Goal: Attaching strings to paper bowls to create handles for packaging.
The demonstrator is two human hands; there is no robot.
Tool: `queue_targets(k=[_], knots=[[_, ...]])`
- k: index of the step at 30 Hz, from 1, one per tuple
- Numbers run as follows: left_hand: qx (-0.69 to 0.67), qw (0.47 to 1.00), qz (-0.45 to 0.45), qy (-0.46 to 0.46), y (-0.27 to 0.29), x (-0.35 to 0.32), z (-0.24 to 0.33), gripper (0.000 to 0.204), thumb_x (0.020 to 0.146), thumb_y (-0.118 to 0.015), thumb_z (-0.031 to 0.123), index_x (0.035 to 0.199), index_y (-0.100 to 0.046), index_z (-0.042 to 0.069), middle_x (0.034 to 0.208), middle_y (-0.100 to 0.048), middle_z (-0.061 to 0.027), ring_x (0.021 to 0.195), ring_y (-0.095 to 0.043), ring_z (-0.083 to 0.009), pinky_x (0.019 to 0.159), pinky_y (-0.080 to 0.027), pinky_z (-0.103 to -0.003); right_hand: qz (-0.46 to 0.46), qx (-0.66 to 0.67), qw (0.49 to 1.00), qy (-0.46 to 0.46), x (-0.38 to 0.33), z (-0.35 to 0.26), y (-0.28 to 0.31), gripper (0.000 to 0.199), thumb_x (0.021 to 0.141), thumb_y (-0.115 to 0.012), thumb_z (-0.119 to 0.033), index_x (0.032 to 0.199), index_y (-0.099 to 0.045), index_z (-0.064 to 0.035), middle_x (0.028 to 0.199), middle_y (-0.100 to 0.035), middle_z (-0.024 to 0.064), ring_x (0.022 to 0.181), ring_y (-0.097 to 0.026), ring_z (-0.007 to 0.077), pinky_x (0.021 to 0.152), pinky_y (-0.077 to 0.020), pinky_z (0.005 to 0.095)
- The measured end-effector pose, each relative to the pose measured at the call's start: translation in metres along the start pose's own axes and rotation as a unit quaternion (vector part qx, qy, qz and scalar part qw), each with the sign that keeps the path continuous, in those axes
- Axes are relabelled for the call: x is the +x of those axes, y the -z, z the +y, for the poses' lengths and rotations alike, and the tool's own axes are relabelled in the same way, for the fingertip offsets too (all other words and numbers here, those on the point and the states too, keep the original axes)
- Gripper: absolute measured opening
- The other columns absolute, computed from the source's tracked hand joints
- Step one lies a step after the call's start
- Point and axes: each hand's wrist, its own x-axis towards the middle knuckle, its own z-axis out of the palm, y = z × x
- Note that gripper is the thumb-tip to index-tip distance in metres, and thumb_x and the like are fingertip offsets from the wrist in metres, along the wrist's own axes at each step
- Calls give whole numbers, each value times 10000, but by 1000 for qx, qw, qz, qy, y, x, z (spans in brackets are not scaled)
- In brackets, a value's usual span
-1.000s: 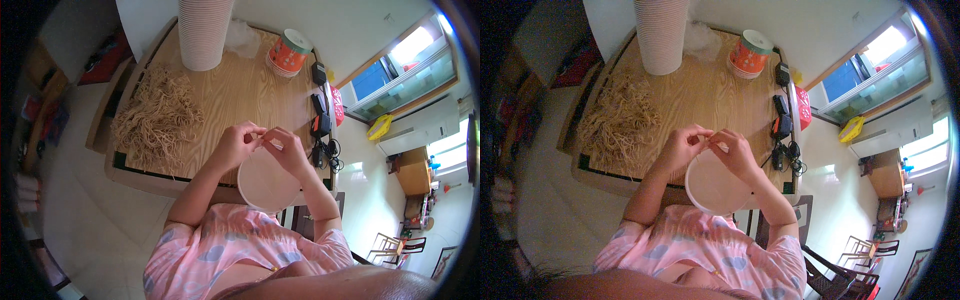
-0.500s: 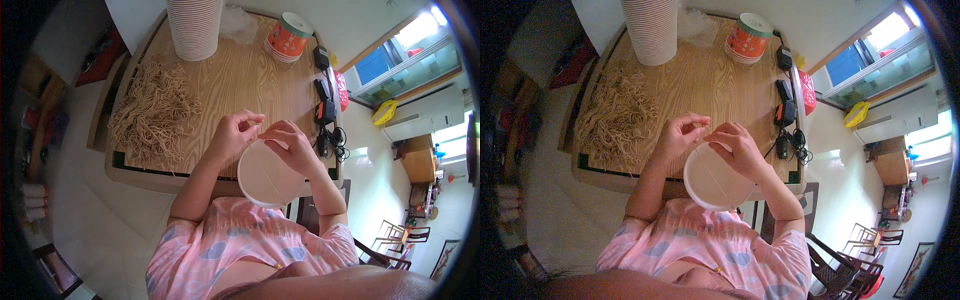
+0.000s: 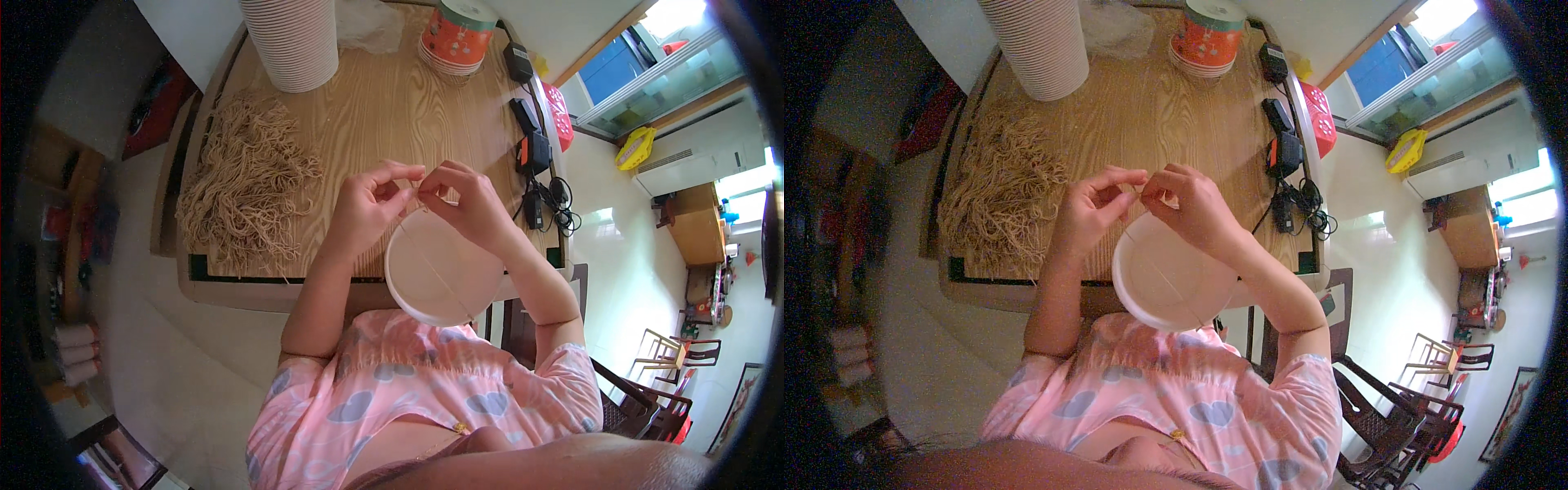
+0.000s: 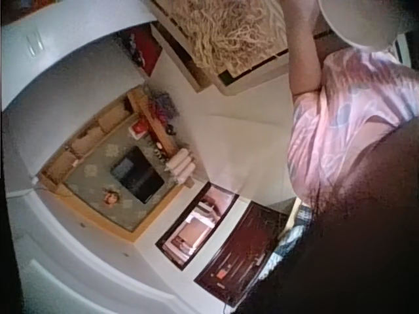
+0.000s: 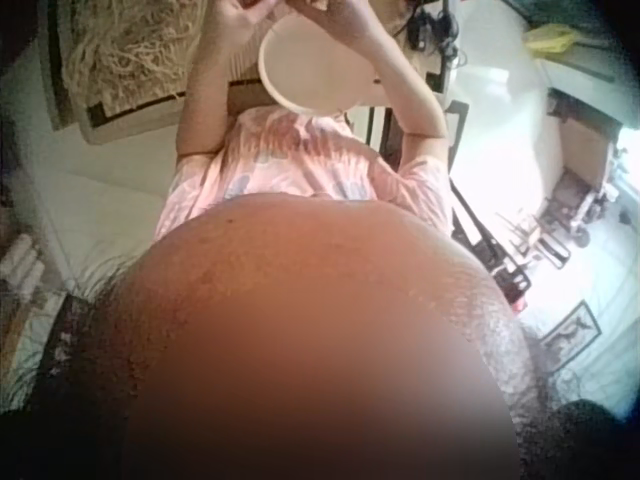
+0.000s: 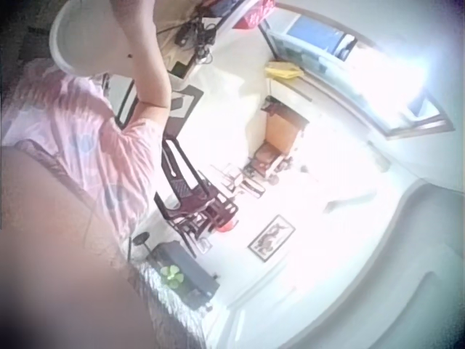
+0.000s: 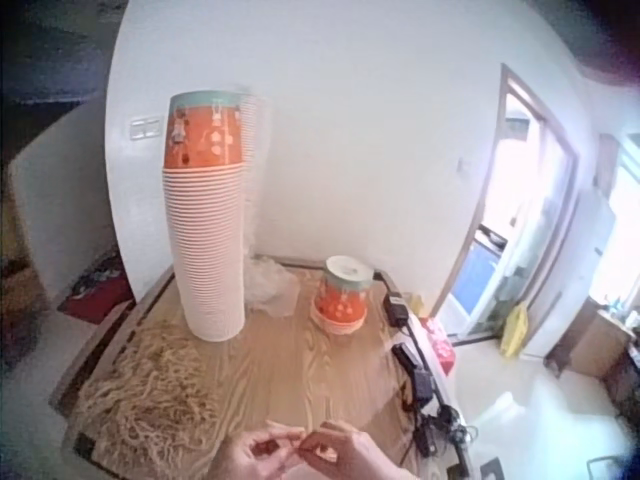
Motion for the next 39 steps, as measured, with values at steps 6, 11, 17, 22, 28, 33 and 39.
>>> queue_targets(k=[6,11,17,22,28,33,39], knots=[[8,1000,3,18,3,1,-9,279,807,-605,-50,1066,-653,44,937,-646,1,595,-500,-13,551,-446,-169,-21,24,998,-53,-3,6,6,109,782,-660,-81,873,-645,-22,796,-597,80,745,-599,187,664,-472,293],[-6,1000,4,-10,0,2,-5,291,795,-603,-60,1068,-649,31,982,-642,-15,607,-498,-13,547,-446,-170,-8,-27,1000,0,-3,3,1,131,782,-667,-119,880,-654,-34,795,-598,89,749,-595,223,664,-473,313],[-3,1000,-2,-8,1,1,3,296,797,-582,-73,1070,-646,20,1025,-628,-29,631,-503,-16,565,-456,-175,25,-106,993,33,-5,3,-2,137,752,-680,-153,836,-649,-50,809,-597,107,790,-576,297,697,-467,386],[-17,1000,-1,-9,-1,-2,3,299,796,-580,-77,1070,-647,22,1030,-620,-27,642,-509,-22,573,-462,-180,29,-102,994,31,-5,0,-5,142,755,-675,-189,791,-627,-61,801,-590,92,811,-575,290,709,-443,396],[-4,1000,4,-13,0,-3,7,298,797,-575,-81,1069,-647,19,1015,-621,-28,644,-521,-28,575,-464,-182,28,-80,996,8,-9,-4,-4,267,741,-697,-197,899,-525,-67,824,-600,83,826,-578,280,742,-427,391],[-18,1000,-9,-7,1,-3,4,307,793,-581,-63,1083,-636,22,1038,-634,-35,659,-524,-34,586,-460,-184,28,-72,996,36,-10,5,-11,246,749,-681,-156,892,-498,-73,821,-603,80,842,-588,263,754,-413,396],[5,1000,5,16,2,-1,-7,303,784,-627,-66,1071,-646,30,1002,-627,-19,598,-517,-26,548,-447,-176,48,-78,995,28,-10,5,-5,127,755,-644,-32,828,-542,-51,754,-597,70,773,-591,251,751,-434,352]])
